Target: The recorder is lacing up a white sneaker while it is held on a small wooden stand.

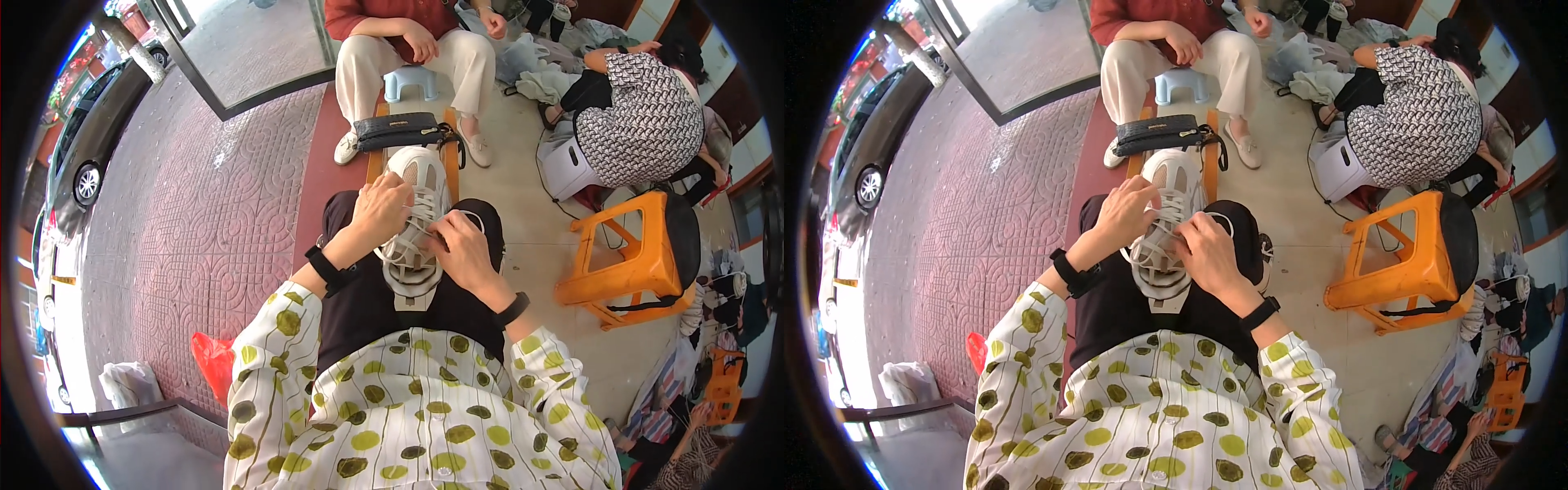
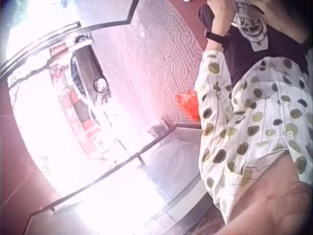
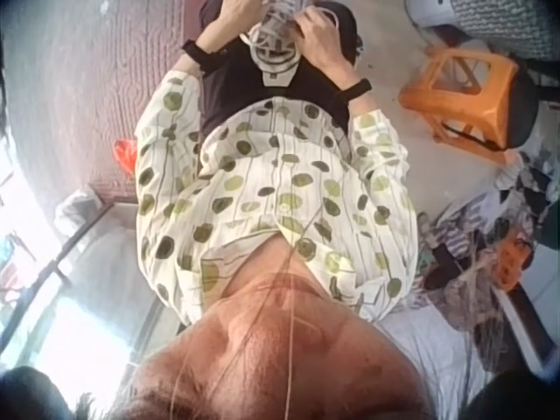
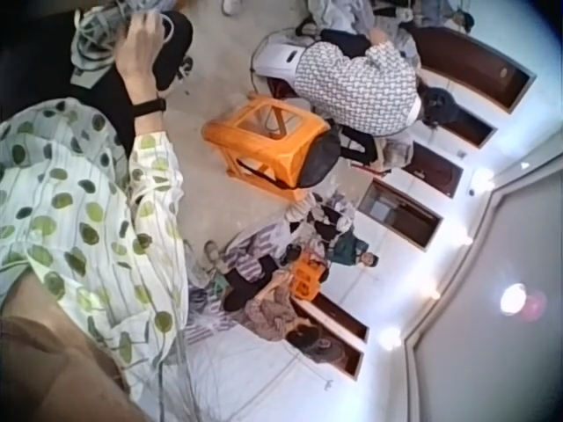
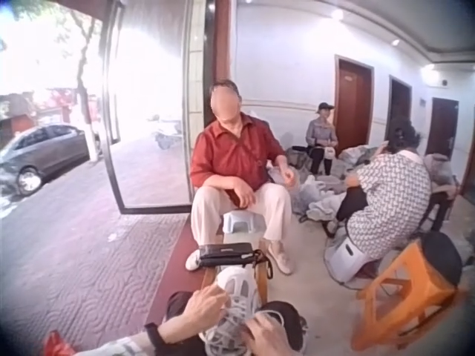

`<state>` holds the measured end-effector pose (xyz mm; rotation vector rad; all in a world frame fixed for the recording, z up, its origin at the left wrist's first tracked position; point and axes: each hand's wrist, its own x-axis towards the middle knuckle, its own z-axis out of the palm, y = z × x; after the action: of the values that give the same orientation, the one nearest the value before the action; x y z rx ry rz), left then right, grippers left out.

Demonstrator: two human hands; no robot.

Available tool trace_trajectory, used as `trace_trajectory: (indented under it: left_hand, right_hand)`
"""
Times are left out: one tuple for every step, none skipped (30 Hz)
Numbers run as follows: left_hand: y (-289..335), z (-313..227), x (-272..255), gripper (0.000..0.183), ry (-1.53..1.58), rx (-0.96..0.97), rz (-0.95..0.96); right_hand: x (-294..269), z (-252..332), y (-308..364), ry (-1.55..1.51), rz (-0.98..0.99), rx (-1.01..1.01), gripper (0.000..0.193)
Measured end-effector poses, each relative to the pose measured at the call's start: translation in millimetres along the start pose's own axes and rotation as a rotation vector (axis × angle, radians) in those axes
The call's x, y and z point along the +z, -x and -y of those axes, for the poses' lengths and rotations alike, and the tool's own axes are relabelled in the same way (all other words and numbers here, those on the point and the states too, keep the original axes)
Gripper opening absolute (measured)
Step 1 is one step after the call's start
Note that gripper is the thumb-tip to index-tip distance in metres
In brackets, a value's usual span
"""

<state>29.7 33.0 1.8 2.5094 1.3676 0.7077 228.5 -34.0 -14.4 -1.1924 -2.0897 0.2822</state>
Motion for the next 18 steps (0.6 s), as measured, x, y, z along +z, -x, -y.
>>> trace_trajectory:
  left_hand:
    - [-2,-1,2,0.017,-0.057,0.018,0.018]
    - [-4,-2,5,0.015,-0.113,0.036,0.038]
    - [-5,-3,7,0.015,-0.113,0.035,0.037]
    - [-6,-5,9,0.012,-0.095,0.036,0.001]
    - [-6,-5,10,0.008,-0.077,0.036,-0.034]
    - [-6,-8,6,0.008,-0.076,0.035,-0.031]
    - [-6,-10,1,0.008,-0.024,-0.019,-0.003]
    - [-7,-13,-3,0.009,0.029,-0.072,0.026]
    - [-9,-12,-8,0.009,0.029,-0.071,0.028]
    - [-10,-7,-13,0.011,0.295,-0.147,0.08]
    - [-11,1,-18,0.014,0.562,-0.222,0.131]
    - [-7,24,-9,0.017,0.732,-0.226,0.107]
    - [-10,23,-14,0.015,0.86,-0.257,0.099]
    - [-11,21,-18,0.015,0.989,-0.311,0.095]
    - [-9,21,-23,0.015,1.114,-0.367,0.082]
    - [-5,23,-24,0.015,1.113,-0.372,0.079]
    - [-1,25,-24,0.014,1.154,-0.408,0.107]
    - [1,25,-23,0.013,1.196,-0.44,0.138]
  right_hand:
    - [1,-2,-1,0.023,-0.002,0.006,0.013]
    - [1,-4,-2,0.022,0.0,0.003,0.013]
    - [-1,-5,-2,0.025,-0.02,-0.026,0.01]
    - [-2,-7,-1,0.027,-0.04,-0.055,0.008]
    - [-5,-8,-1,0.027,-0.039,-0.055,0.008]
    - [-8,-8,1,0.055,-0.055,-0.07,0.007]
    - [-12,-9,4,0.082,-0.071,-0.084,0.006]
    - [-20,-12,8,0.094,-0.08,-0.059,0.006]
    - [-31,-15,13,0.109,-0.091,-0.035,0.006]
    - [-41,-15,19,0.127,-0.109,0.025,0.007]
    - [-51,-18,24,0.107,-0.129,0.035,0.006]
    - [-60,-18,29,0.118,-0.128,0.058,0.005]
    - [-68,-22,37,0.139,-0.134,0.098,0.004]
    - [-74,-28,46,0.14,-0.131,0.105,0.004]
    - [-79,-32,53,0.149,-0.157,0.133,0.004]
    - [-83,-36,59,0.158,-0.183,0.161,0.004]
    - [-86,-39,63,0.155,-0.18,0.159,0.004]
    - [-87,-43,68,0.165,-0.183,0.21,0.004]
